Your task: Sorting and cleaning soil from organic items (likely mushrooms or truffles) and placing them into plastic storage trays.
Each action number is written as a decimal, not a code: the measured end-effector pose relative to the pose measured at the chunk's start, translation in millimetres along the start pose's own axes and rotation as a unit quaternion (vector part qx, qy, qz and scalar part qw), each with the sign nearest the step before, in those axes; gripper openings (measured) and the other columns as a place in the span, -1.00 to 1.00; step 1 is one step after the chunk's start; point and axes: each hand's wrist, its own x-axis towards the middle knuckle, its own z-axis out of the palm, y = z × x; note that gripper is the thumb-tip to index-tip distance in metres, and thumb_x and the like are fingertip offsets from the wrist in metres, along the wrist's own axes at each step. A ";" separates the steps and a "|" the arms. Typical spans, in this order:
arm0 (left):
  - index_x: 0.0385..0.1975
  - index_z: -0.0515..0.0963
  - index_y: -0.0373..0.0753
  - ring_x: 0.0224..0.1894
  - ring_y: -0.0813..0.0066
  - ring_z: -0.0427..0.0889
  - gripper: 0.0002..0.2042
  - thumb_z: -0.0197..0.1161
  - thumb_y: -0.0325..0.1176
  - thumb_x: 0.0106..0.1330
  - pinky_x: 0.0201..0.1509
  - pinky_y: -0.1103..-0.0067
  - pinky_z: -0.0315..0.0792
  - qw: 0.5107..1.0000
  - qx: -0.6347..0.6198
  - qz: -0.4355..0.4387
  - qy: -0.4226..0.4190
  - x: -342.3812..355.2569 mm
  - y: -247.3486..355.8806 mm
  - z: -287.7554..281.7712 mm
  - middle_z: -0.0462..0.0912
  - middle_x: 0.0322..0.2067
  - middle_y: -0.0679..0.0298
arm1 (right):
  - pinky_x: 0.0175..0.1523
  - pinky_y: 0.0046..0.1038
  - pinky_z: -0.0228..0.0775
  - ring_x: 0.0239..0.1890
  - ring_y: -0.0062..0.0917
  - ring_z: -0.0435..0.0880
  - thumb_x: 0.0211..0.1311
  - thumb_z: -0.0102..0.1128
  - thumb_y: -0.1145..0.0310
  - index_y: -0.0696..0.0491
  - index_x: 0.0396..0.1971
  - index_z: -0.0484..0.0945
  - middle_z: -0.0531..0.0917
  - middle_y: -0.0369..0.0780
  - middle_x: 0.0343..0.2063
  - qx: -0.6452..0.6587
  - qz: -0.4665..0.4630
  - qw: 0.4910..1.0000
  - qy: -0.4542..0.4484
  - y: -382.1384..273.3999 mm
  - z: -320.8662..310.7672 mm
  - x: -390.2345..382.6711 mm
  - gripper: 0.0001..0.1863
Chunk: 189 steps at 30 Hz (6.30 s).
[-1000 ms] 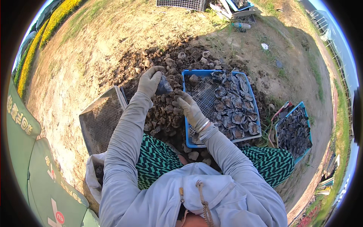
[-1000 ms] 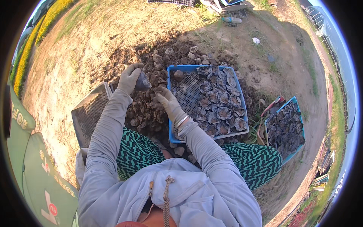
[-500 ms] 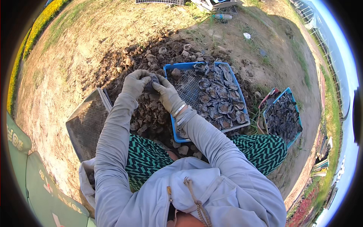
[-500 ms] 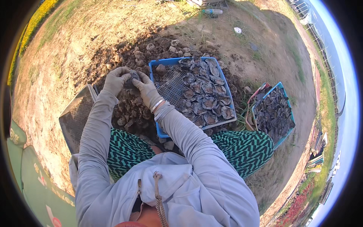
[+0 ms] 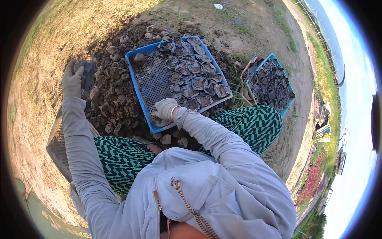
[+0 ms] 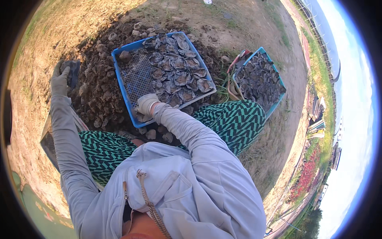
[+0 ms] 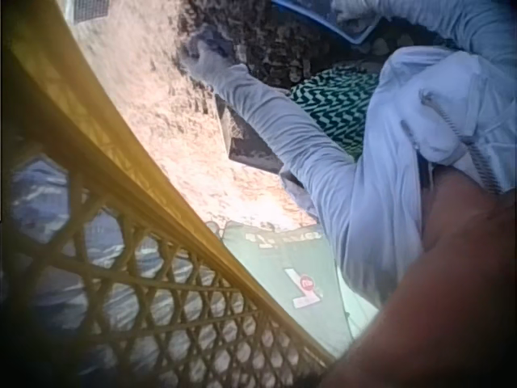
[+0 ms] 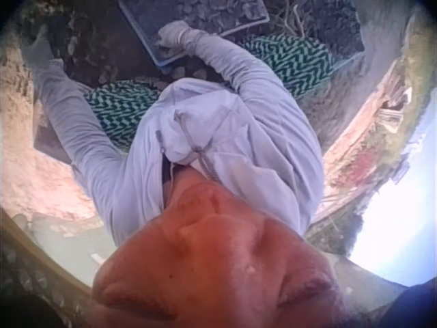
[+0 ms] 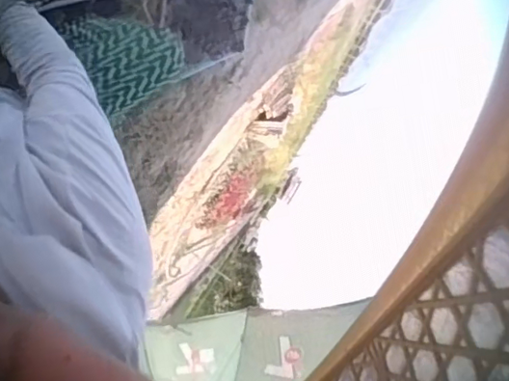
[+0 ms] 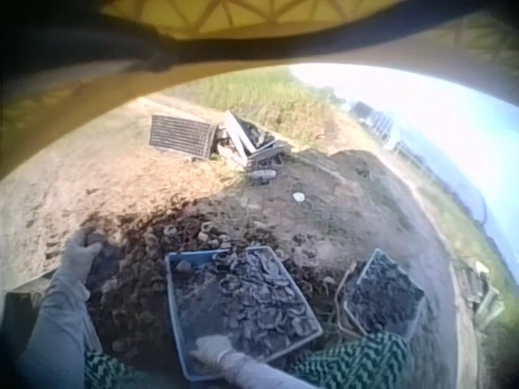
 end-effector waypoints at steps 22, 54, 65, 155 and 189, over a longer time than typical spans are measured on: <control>-0.06 0.47 -0.27 -0.27 0.73 0.49 -0.80 0.08 -0.43 0.35 -0.18 0.78 0.38 0.993 -0.017 0.005 -0.120 -57.4 43.4 16.7 0.59 -0.28 0.40 | -0.07 -0.52 0.46 -0.21 -0.57 0.62 -0.04 0.41 0.41 0.16 -0.22 0.55 0.66 -0.22 -0.28 0.590 -0.086 0.801 0.057 -3.6 3.0 -25.6 -0.66; -0.33 0.60 -0.27 -0.18 0.50 0.56 -0.87 0.27 -0.56 0.12 -0.08 0.63 0.47 0.881 0.292 0.345 -0.139 -36.5 32.9 22.2 0.49 -0.03 0.25 | -0.14 -0.67 0.43 -0.27 -0.69 0.58 0.12 0.26 0.43 0.19 -0.20 0.57 0.64 -0.30 -0.33 0.685 -0.292 0.648 0.156 -115.6 -156.4 86.1 -0.76; -0.29 0.52 -0.32 -0.24 0.64 0.52 -0.87 0.14 -0.62 0.19 -0.06 0.70 0.41 0.979 0.017 0.016 -0.201 -32.1 32.4 36.0 0.60 -0.29 0.32 | 0.01 -0.32 0.41 -0.09 -0.28 0.60 0.09 0.16 0.02 -0.03 -0.20 0.63 0.64 -0.12 -0.20 -0.103 0.018 0.986 0.127 59.9 -88.6 73.2 -0.61; -0.08 0.54 -0.17 -0.09 0.49 0.55 -0.65 0.31 -0.51 0.08 0.00 0.61 0.42 0.973 0.223 -0.009 -0.054 -26.8 55.6 15.5 0.57 -0.08 0.25 | -0.36 -0.65 0.33 -0.49 -0.75 0.46 0.03 0.36 0.38 0.14 -0.37 0.60 0.61 -0.36 -0.52 0.428 -0.208 0.756 0.451 -52.0 -272.7 137.3 -0.81; -0.02 0.52 -0.06 -0.27 0.51 0.63 -0.64 0.31 -0.35 0.13 -0.19 0.58 0.48 0.978 0.159 0.075 -0.111 -22.6 33.9 26.8 0.67 -0.30 0.29 | -0.03 -0.31 0.40 -0.11 -0.25 0.60 -0.09 0.26 -0.01 0.04 -0.14 0.54 0.63 -0.10 -0.19 -0.075 -0.025 0.981 -0.176 30.6 -46.8 -21.6 -0.45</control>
